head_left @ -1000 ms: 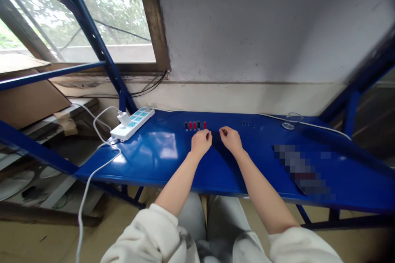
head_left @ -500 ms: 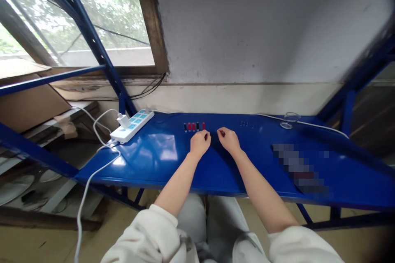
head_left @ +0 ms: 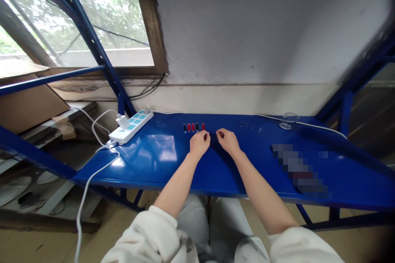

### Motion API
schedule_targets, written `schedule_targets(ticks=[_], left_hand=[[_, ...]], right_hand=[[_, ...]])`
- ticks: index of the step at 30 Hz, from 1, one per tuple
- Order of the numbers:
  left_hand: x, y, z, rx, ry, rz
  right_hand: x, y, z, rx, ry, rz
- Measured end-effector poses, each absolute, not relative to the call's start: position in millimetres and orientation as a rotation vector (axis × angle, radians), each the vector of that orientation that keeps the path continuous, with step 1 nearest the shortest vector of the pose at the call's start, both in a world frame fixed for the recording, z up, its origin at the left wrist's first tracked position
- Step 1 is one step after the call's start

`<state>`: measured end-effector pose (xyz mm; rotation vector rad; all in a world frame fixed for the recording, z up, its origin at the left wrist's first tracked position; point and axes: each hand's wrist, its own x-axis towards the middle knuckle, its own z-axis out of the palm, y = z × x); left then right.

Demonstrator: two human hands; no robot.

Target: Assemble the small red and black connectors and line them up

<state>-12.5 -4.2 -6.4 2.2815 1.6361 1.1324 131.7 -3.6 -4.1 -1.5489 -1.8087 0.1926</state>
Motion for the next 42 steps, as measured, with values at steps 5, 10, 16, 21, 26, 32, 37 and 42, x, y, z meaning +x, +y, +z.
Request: schedule_targets(ticks=[5, 10, 16, 21, 26, 32, 37, 42], left_hand=[[-12.3, -4.0, -6.3, 2.255, 1.637, 1.125], [-12.5, -1.7, -7.4, 2.176, 1.620, 1.146], [-13.0, 1.5, -8.7, 2.062, 1.580, 1.198], [-13.3, 1.9, -9.5, 2.049, 1.558, 1.221], [-12.4, 1.6, -9.8, 2.058, 1.537, 1.232], [-12.1, -1.0, -5.4, 2.062, 1.536, 1.222], [-12.0, -1.5, -5.6, 2.050, 1.573, 1.182], [-14.2, -0.6, -6.3, 2.011, 1.711, 1.166]], right_hand=[[132.2, -3.8, -4.1, -1.543, -1.787, 0.181], [132.7, -3.3, -5.3, -1.539, -1.796, 0.182], [132.7, -2.5, -5.6, -1.546, -1.796, 0.170], [132.6, -2.9, -4.6, -1.554, -1.802, 0.168], [132.7, -3.3, -4.7, -1.555, -1.809, 0.174], [132.5, -3.1, -4.3, -1.547, -1.811, 0.182], [132.0, -4.2, -2.1, -1.546, -1.813, 0.186], [131.2, -4.5, -2.4, -1.548, -1.794, 0.184]])
